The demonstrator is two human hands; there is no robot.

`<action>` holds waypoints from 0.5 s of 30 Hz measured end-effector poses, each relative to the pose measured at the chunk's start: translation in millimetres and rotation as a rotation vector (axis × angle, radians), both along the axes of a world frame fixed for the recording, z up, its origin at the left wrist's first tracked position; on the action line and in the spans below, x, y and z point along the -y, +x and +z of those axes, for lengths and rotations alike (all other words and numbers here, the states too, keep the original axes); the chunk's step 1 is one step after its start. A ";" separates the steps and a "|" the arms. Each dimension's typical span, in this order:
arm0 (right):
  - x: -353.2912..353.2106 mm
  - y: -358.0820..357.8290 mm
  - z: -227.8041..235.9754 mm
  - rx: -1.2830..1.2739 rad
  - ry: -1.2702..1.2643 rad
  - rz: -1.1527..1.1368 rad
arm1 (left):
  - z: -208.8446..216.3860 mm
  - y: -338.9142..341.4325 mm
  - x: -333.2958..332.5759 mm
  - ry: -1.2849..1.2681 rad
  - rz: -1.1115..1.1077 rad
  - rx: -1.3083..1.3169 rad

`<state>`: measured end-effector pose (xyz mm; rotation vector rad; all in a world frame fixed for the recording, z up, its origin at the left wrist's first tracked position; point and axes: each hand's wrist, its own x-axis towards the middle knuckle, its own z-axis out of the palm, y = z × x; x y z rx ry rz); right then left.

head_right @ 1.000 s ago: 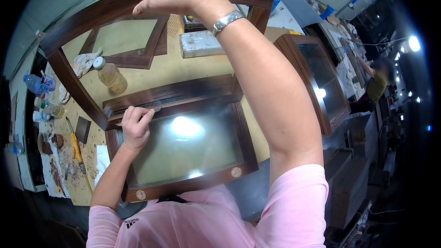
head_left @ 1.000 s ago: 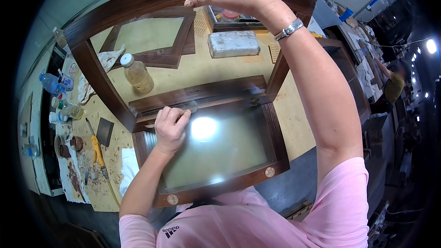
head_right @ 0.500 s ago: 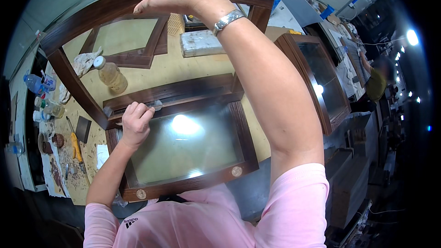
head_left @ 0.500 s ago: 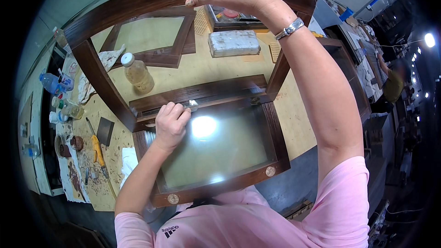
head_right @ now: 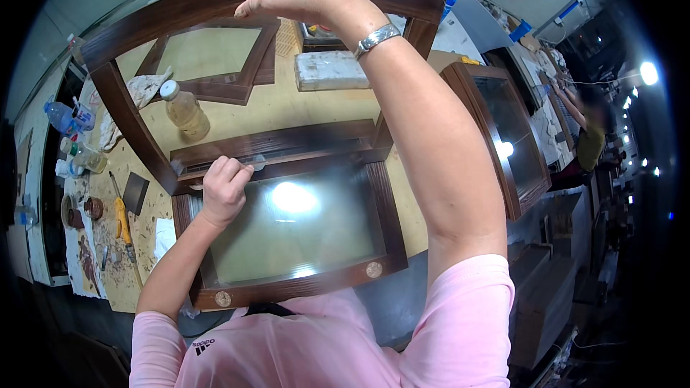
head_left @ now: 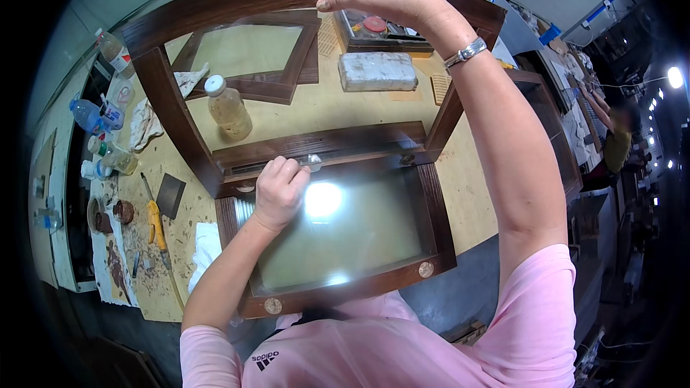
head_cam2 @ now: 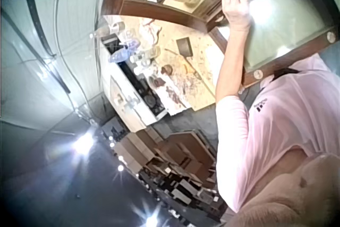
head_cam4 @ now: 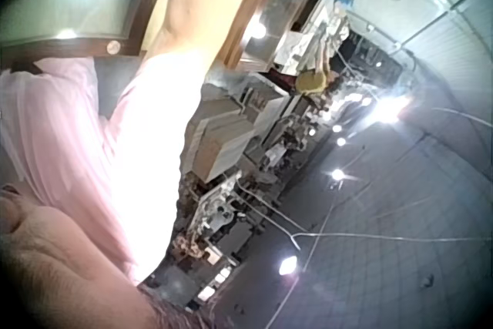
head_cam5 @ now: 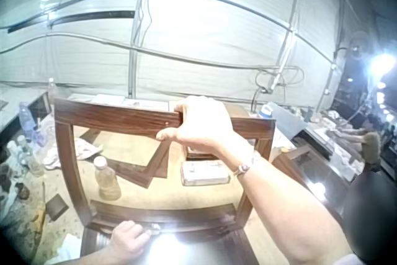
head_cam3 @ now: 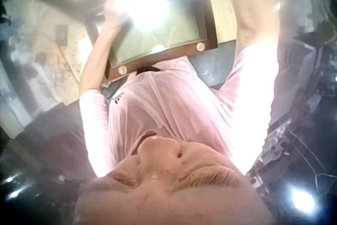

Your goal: The person wipes the glass and wood frame of a furniture door with a cloth and liquid from a bottle, using a scraper to remove residue from the edges and checking the surface for remaining spots.

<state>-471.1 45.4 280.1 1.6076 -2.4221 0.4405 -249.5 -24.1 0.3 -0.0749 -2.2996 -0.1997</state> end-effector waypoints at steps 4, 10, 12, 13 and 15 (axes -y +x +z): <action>-1.0 -2.1 -4.6 -0.036 -0.028 -0.001 | 7.3 0.4 0.5 0.094 -0.013 0.079; -4.1 2.0 -0.5 -0.048 -0.026 0.008 | 1.7 2.8 -4.7 0.074 0.005 0.038; -4.3 -0.1 -3.0 -0.047 -0.047 0.019 | -2.4 1.7 -5.4 0.088 0.016 0.016; -4.6 -0.2 -2.9 -0.044 -0.047 0.020 | -3.0 1.7 -5.7 0.078 0.019 0.009; -5.1 -0.2 -2.4 -0.040 -0.046 0.019 | -3.7 1.5 -6.1 0.058 0.026 -0.005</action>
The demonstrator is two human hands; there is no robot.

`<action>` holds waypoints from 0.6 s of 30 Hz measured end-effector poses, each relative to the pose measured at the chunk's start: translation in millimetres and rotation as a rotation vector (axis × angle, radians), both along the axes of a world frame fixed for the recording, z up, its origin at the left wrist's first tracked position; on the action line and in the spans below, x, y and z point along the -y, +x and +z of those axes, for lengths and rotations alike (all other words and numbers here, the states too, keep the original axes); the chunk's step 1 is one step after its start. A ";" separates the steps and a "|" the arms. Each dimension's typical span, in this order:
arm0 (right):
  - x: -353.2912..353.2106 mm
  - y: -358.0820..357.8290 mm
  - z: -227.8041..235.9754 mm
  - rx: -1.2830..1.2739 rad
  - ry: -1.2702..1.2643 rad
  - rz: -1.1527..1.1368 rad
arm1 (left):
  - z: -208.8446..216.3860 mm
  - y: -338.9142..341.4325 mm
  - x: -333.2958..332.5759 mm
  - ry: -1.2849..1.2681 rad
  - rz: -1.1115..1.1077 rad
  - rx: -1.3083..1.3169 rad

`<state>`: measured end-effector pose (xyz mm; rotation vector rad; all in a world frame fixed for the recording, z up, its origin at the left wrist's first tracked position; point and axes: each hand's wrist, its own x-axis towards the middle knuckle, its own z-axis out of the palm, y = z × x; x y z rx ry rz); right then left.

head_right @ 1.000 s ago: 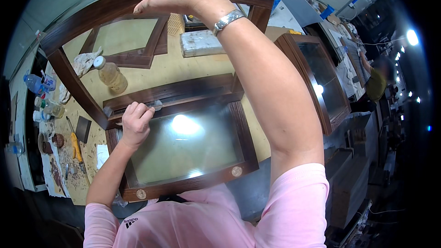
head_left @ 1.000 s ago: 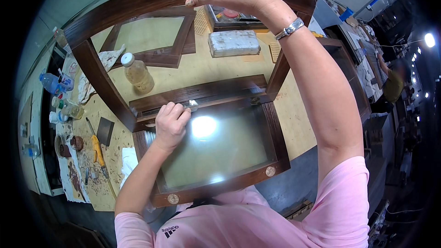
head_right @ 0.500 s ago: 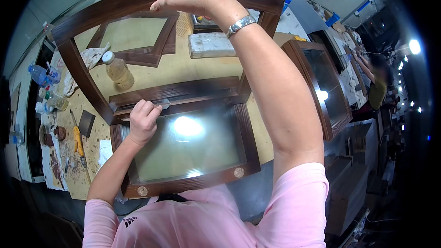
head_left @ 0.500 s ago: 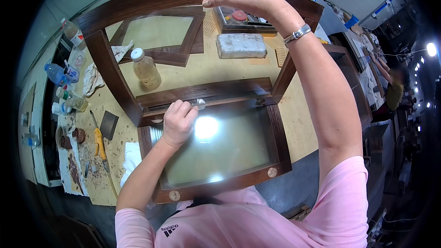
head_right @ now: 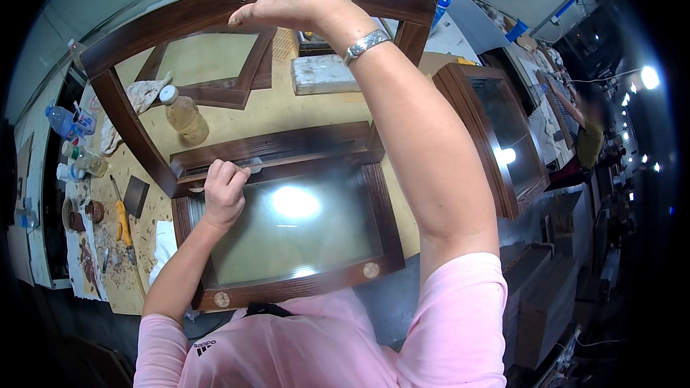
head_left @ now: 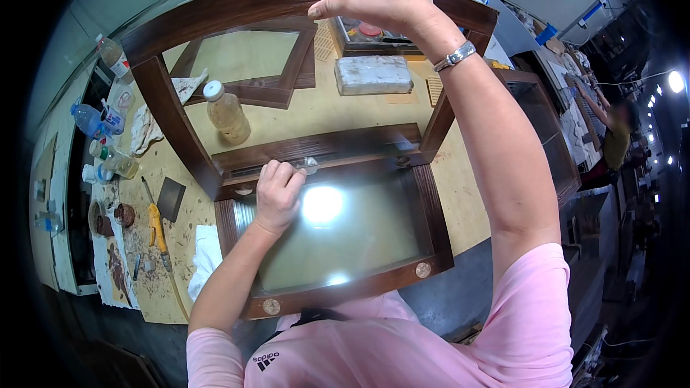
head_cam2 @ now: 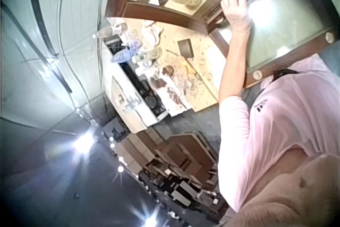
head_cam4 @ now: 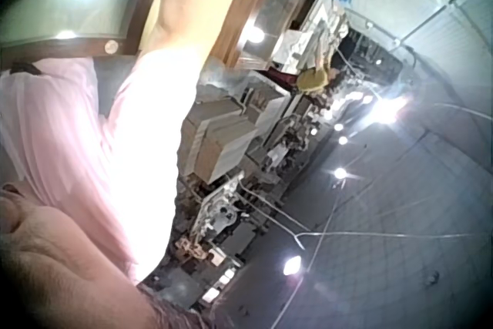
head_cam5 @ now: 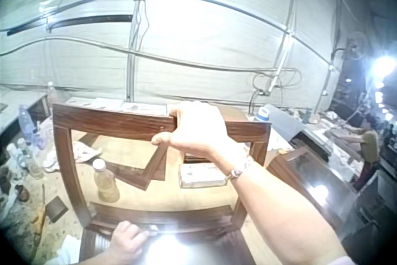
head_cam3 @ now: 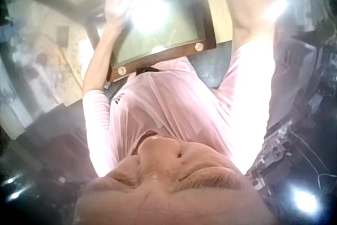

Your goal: The person wipes the glass and wood frame of a furniture door with a cloth and liquid from a bottle, using a scraper to remove residue from the edges and checking the surface for remaining spots.

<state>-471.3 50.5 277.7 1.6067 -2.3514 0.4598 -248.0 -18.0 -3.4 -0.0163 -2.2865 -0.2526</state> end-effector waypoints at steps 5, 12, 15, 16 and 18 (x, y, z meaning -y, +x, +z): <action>0.3 0.4 1.7 0.023 0.018 0.007 | -2.2 -2.6 -4.9 -0.050 -0.021 -0.033; 2.3 -2.2 -1.9 0.006 0.028 -0.005 | 11.4 -7.0 -3.3 -0.003 -0.035 0.017; -1.7 -1.2 -2.7 0.011 -0.017 0.012 | 18.4 0.4 7.5 -0.022 -0.067 0.081; -2.1 -0.3 -0.9 0.021 0.000 0.011 | 20.6 2.2 9.4 -0.030 -0.073 0.099; -2.3 0.8 1.5 0.041 0.033 0.010 | 21.0 2.7 11.1 -0.039 -0.083 0.119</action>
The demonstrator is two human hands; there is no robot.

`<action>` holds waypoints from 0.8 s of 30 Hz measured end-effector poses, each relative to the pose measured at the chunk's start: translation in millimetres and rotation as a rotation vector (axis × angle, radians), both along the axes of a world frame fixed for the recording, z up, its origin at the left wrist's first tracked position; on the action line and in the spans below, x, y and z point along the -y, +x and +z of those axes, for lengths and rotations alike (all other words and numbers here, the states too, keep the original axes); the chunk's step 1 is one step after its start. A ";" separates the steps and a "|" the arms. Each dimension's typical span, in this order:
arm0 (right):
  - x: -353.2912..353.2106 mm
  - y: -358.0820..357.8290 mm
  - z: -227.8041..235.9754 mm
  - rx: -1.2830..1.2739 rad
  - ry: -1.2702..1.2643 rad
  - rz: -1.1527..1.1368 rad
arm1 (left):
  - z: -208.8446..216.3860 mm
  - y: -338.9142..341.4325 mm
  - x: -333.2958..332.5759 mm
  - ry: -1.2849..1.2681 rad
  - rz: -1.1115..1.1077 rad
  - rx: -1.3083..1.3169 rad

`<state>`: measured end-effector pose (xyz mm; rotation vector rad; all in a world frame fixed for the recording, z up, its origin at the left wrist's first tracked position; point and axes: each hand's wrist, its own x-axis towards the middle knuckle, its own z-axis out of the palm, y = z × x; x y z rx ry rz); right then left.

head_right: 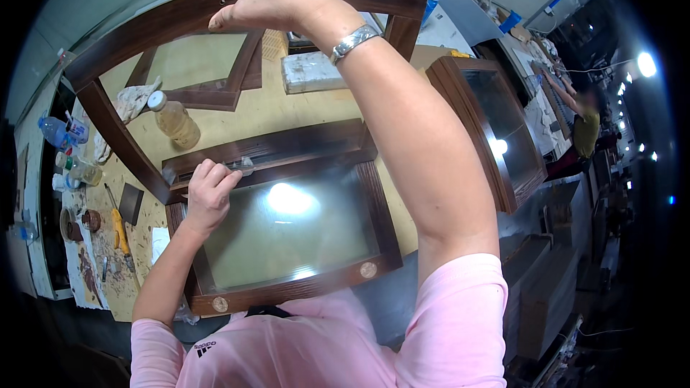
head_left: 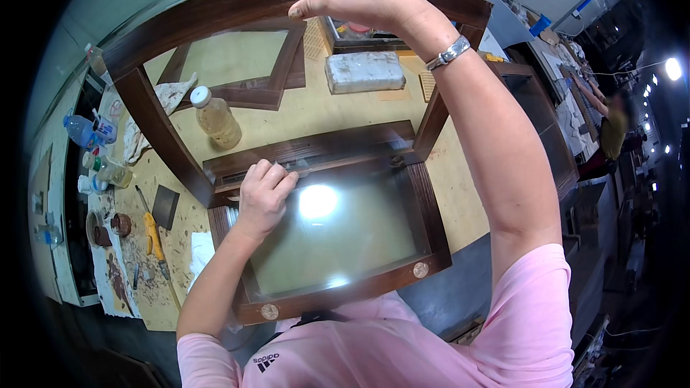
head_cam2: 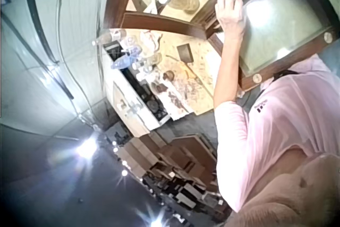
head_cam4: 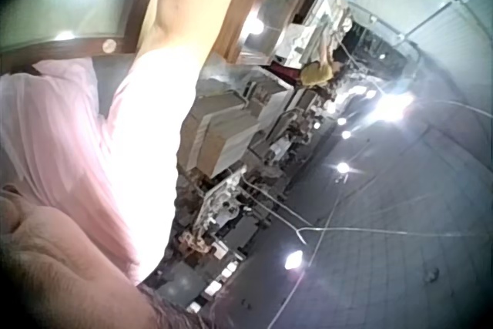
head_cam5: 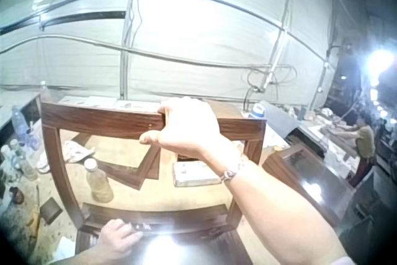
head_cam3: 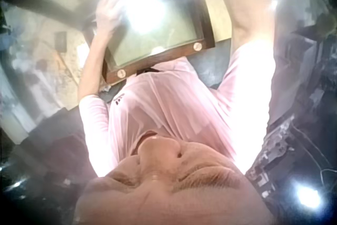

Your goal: The person wipes the glass and wood frame of a furniture door with a cloth and liquid from a bottle, using a scraper to remove residue from the edges and checking the surface for remaining spots.

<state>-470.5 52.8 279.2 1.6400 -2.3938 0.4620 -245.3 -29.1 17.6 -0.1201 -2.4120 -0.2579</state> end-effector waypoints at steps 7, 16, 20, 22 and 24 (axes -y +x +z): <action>8.8 -9.6 -11.5 -0.056 -0.040 -0.045 | -4.4 -4.3 1.2 0.008 -0.010 -0.009; 8.5 -6.2 -8.3 -0.088 -0.013 -0.026 | -6.0 -22.7 -33.2 0.164 -0.065 0.030; 9.1 4.6 -6.5 -0.088 -0.002 0.029 | -0.9 -33.6 -62.4 0.222 -0.161 -0.018; 10.4 3.9 -8.3 -0.091 0.004 0.041 | 9.7 -23.5 -50.6 0.194 -0.113 -0.041; 12.0 -0.7 -14.8 -0.109 -0.043 0.064 | 12.4 -11.3 -33.8 0.161 -0.066 -0.039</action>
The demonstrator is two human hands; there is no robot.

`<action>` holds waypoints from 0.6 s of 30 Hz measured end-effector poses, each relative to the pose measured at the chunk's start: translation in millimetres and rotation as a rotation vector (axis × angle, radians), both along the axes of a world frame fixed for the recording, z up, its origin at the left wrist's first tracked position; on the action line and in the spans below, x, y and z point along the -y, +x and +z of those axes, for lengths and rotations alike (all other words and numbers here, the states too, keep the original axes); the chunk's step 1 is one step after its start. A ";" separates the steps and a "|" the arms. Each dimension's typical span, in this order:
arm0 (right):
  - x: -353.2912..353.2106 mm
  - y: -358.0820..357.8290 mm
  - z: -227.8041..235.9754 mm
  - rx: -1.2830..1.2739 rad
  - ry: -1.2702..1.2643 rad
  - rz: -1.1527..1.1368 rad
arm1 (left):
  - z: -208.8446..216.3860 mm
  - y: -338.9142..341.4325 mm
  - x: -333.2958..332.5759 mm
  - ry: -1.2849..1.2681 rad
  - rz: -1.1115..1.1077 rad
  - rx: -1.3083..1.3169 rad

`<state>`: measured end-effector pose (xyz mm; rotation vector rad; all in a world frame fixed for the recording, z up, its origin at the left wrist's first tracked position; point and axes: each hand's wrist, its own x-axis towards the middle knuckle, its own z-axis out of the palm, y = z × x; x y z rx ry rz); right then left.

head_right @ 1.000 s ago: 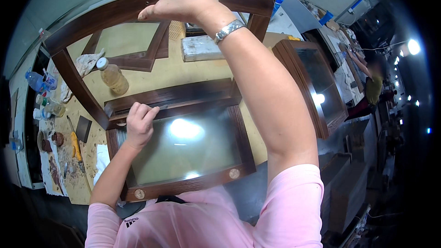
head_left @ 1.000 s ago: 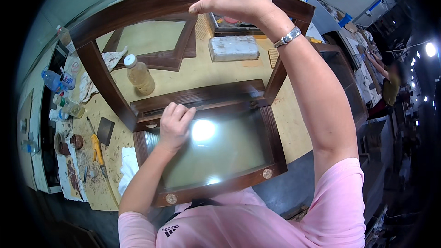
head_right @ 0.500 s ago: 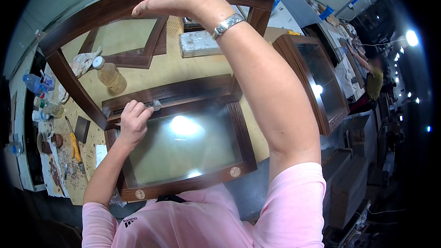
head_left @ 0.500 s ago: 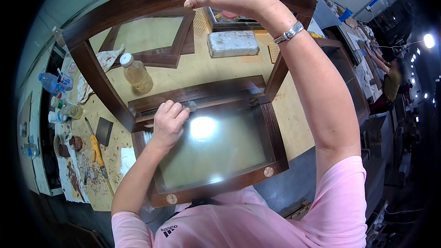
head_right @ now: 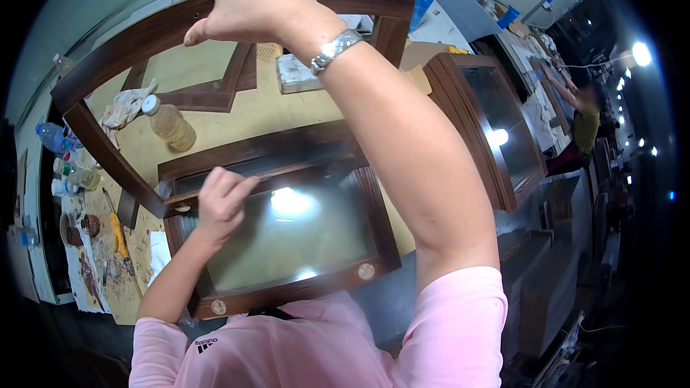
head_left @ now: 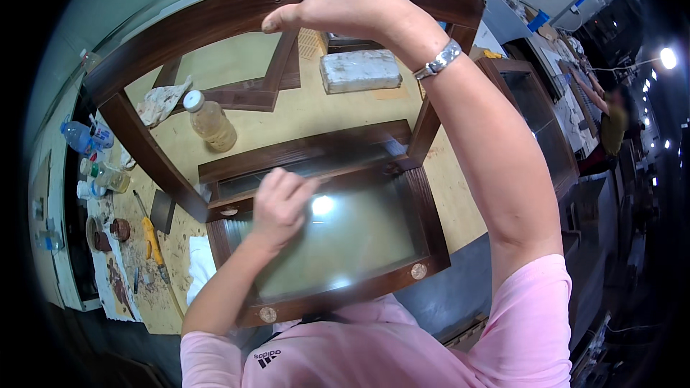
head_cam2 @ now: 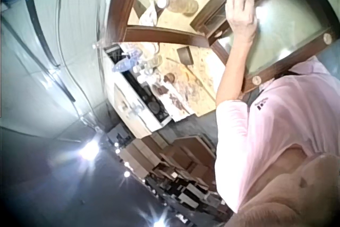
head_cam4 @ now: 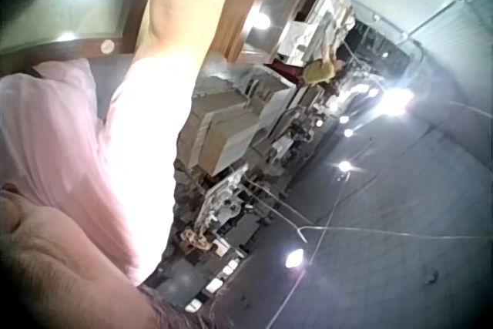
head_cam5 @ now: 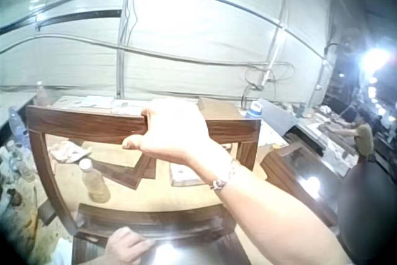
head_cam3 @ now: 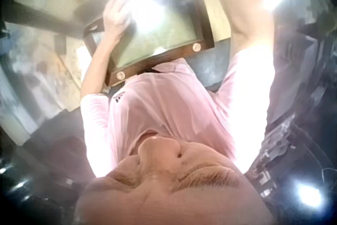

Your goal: The person wipes the glass and wood frame of a furniture door with a cloth and liquid from a bottle, using a scraper to remove residue from the edges and checking the surface for remaining spots.

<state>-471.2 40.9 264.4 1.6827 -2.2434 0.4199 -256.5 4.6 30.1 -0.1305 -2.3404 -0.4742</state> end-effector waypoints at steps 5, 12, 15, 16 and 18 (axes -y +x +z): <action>-9.7 0.3 12.1 0.083 0.057 0.025 | -5.8 24.6 24.2 -0.096 0.067 0.068; 10.2 -8.9 3.6 0.091 0.092 -0.052 | -9.2 23.0 33.8 -0.105 0.086 0.047; 10.8 -8.2 10.6 0.153 0.138 -0.049 | -9.1 23.7 37.5 -0.093 0.077 0.057; 11.7 -9.7 10.3 0.176 0.147 -0.051 | -9.4 23.2 38.2 -0.100 0.071 0.070; 14.3 -15.1 6.4 0.202 0.165 -0.052 | -9.9 22.6 38.6 -0.113 0.062 0.098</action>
